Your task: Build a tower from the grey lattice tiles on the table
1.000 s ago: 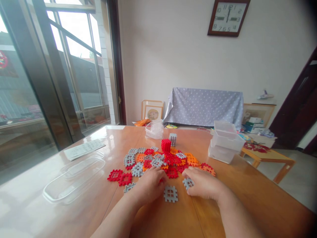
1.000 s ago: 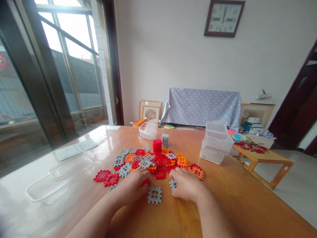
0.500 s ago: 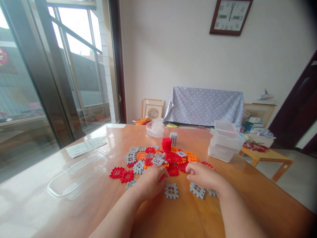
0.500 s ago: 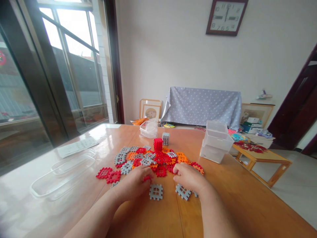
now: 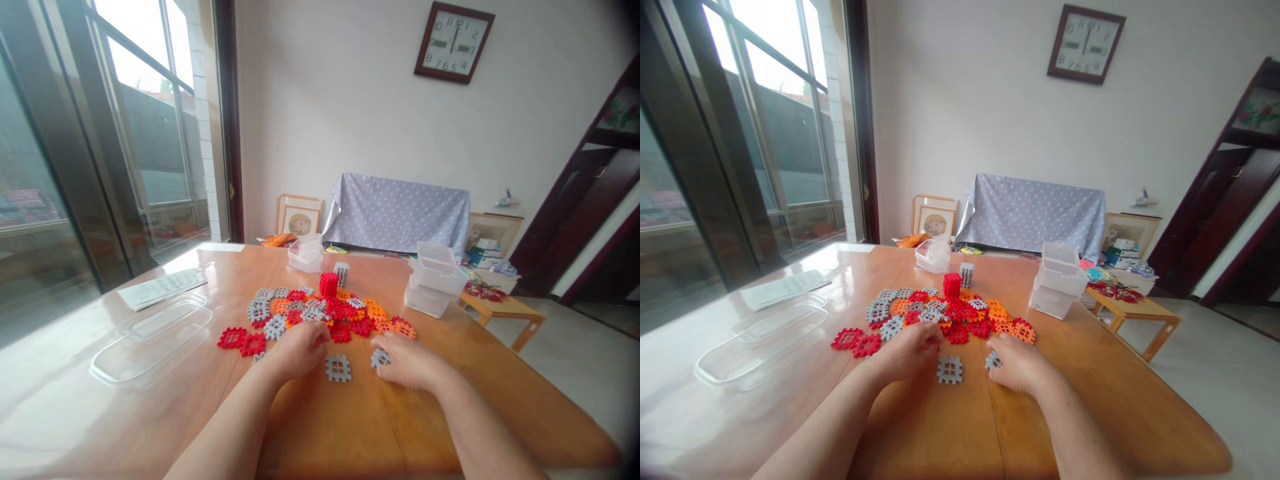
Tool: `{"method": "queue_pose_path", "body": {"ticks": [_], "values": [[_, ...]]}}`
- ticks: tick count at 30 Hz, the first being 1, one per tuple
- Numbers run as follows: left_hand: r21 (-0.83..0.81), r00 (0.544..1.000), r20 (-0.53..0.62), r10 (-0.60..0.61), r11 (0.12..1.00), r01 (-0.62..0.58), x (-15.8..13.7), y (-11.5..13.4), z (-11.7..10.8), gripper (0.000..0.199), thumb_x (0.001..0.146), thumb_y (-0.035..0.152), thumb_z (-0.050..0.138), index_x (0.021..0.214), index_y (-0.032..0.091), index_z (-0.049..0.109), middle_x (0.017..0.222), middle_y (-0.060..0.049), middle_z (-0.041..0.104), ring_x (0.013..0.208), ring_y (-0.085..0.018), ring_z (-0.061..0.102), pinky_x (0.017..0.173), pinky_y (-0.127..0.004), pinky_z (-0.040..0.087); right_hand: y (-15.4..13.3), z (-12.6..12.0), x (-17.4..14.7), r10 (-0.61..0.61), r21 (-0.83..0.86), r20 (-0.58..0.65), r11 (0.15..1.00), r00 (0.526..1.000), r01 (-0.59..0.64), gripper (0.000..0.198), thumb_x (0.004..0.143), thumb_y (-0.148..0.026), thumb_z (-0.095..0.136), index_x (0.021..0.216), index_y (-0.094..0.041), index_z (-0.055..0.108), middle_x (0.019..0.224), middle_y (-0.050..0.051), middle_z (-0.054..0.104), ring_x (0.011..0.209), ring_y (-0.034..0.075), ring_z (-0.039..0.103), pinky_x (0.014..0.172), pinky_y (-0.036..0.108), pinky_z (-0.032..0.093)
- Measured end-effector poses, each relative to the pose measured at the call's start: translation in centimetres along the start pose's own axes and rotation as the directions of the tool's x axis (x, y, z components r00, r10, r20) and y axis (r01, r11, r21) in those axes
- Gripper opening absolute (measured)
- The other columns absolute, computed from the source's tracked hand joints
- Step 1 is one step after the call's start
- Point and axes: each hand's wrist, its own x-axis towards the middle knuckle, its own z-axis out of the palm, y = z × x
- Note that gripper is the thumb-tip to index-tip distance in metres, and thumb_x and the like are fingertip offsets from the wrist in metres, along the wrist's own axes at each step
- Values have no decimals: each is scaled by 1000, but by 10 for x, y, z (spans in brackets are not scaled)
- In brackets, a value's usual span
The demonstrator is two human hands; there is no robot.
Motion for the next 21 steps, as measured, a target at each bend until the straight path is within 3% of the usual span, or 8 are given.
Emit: {"method": "queue_pose_path", "body": {"ticks": [3, 6, 8, 11, 13, 17, 21], "values": [[2, 1000, -2, 9, 1000, -9, -1, 0, 2, 18, 75, 14, 53, 88, 22, 62, 86, -1, 67, 74, -16, 58, 64, -24, 37, -11, 9, 1, 17, -34, -54, 999, 998, -19, 23, 81, -33, 64, 101, -22, 68, 111, 10, 69, 103, 27, 62, 84, 33, 42], [-13, 1000, 12, 11, 1000, -11, -2, -1, 3, 19, 75, 14, 54, 89, 22, 63, 87, -2, 67, 76, -16, 58, 65, -24, 38, -19, 15, 3, 81, 1, -105, 997, 991, -81, 33, 87, -49, 60, 102, -20, 67, 111, 13, 69, 99, 29, 64, 80, 35, 44], [-30, 1000, 28, 4, 1000, -3, -3, -1, 3, 22, 74, 14, 54, 92, 22, 63, 89, -2, 68, 77, -17, 59, 65, -24, 38, -19, 16, 3, 64, 69, -111, 996, 992, -56, 41, 87, -53, 60, 112, -21, 67, 118, 14, 68, 104, 30, 63, 84, 36, 45], [-50, 999, 53, -11, 999, 14, -5, -1, 2, 25, 72, 14, 55, 94, 22, 63, 91, -2, 68, 78, -17, 59, 65, -24, 38, -10, 16, -1, -92, 150, -59, 984, 994, 100, 61, 79, -47, 72, 135, -25, 60, 139, 12, 59, 122, 31, 57, 98, 38, 44], [-57, 998, 63, -16, 998, 20, -6, -2, 2, 25, 73, 14, 54, 94, 22, 63, 91, -2, 69, 77, -17, 59, 64, -24, 37, -3, 17, -3, -171, 169, -16, 971, 985, 171, 68, 72, -36, 77, 137, -26, 59, 138, 10, 60, 123, 31, 56, 100, 37, 44], [-67, 998, 62, -27, 997, 31, -6, -1, 1, 24, 73, 14, 53, 94, 21, 63, 90, -3, 69, 76, -16, 58, 63, -24, 37, -4, 21, -6, -169, 196, -54, 965, 984, 176, 38, 71, -17, 66, 109, -24, 70, 106, 4, 71, 98, 24, 64, 86, 32, 48], [-92, 998, 52, -38, 995, 42, -5, -1, 0, 27, 72, 12, 52, 94, 21, 64, 92, -3, 69, 77, -16, 58, 64, -24, 38, -25, 22, -6, -197, 260, -158, 937, 968, 233, 38, 75, -17, 64, 113, -24, 68, 109, 4, 71, 97, 23, 64, 87, 33, 49]]}}
